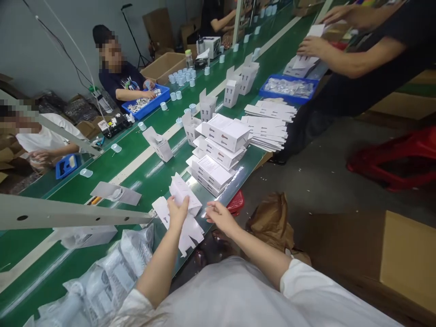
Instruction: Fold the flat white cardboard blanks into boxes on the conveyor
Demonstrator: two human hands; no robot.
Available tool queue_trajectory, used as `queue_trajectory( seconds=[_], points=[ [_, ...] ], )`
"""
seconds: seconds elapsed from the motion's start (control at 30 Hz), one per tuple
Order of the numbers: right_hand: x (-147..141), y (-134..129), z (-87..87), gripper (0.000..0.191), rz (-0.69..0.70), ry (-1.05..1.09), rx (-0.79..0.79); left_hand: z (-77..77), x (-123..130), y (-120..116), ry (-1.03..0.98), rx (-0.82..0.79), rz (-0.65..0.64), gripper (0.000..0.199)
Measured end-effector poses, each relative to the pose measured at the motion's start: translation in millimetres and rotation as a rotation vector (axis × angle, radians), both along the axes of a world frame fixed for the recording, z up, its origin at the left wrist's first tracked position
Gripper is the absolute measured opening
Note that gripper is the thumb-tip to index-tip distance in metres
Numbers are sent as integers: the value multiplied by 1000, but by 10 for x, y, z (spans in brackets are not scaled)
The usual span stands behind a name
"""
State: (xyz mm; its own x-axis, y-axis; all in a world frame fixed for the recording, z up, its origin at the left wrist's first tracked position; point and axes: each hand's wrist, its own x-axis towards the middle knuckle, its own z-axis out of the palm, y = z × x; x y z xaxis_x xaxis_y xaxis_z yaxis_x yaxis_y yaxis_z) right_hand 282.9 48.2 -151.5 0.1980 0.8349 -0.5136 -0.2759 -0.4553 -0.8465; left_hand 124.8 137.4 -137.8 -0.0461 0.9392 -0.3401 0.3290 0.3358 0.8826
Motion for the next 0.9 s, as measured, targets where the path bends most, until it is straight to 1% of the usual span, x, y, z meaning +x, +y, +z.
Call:
queue_trajectory(
  seconds=[0.03, 0.07, 0.13, 0.17, 0.2, 0.23, 0.27, 0.3, 0.33, 0.4, 0.43, 0.47, 0.5, 0.53, 0.57, 0.63, 0.7, 0.73, 0.8, 0.83, 0.87, 0.9],
  points=[
    [63, 40, -71, 35, -61, 52, -86, -89, 187, 87, 48, -2, 1, 75],
    [124, 89, -132, 29, -85, 76, -123, -169, 372, 157, 82, -15, 5, 73],
    [236, 200, -223, 24, -108, 107, -150, -295, 681, 250, 136, -20, -23, 63],
    [286, 253, -258, 23, -118, 124, -169, -338, 778, 271, 147, -14, -46, 56],
    [329, 299, -289, 22, -122, 134, -188, -368, 818, 274, 155, -6, -67, 50],
    [362, 331, -318, 21, -119, 137, -207, -386, 794, 255, 164, 6, -80, 44],
    [383, 344, -345, 20, -107, 134, -227, -393, 704, 209, 174, 24, -85, 41],
    [388, 337, -370, 20, -84, 128, -247, -393, 552, 129, 189, 44, -80, 39],
    [374, 310, -394, 19, -48, 120, -265, -391, 351, 13, 205, 65, -69, 39],
    [292, 212, -435, 17, 67, 102, -303, -404, -124, -328, 254, 87, -78, 41],
    [224, 155, -453, 14, 146, 91, -324, -428, -355, -539, 285, 77, -117, 48],
    [144, 104, -472, 11, 233, 74, -344, -468, -558, -760, 391, 53, -222, 62],
    [54, 65, -492, 10, 322, 47, -361, -522, -722, -975, 486, -5, -301, 72],
    [-40, 42, -515, 12, 406, 7, -372, -585, -844, -1169, 526, -47, -352, 69],
    [-133, 37, -542, 15, 480, -47, -371, -651, -926, -1330, 536, -60, -379, 62],
    [-295, 73, -602, 21, 586, -184, -338, -758, -1004, -1540, 482, -36, -369, 39],
    [-400, 137, -664, 20, 666, -312, -283, -800, -1030, -1631, 416, 8, -330, 17],
    [-432, 169, -691, 18, 704, -363, -257, -797, -1041, -1651, 399, 16, -311, 10],
    [-470, 224, -729, 14, 779, -437, -213, -763, -1068, -1667, 385, 24, -270, 9],
    [-488, 248, -738, 16, 811, -465, -193, -745, -1082, -1669, 381, 36, -245, 10],
    [-512, 272, -740, 19, 834, -493, -174, -734, -1092, -1668, 393, 41, -222, 13],
    [-545, 299, -734, 23, 849, -520, -157, -733, -1096, -1664, 419, 34, -202, 26]
  ],
)
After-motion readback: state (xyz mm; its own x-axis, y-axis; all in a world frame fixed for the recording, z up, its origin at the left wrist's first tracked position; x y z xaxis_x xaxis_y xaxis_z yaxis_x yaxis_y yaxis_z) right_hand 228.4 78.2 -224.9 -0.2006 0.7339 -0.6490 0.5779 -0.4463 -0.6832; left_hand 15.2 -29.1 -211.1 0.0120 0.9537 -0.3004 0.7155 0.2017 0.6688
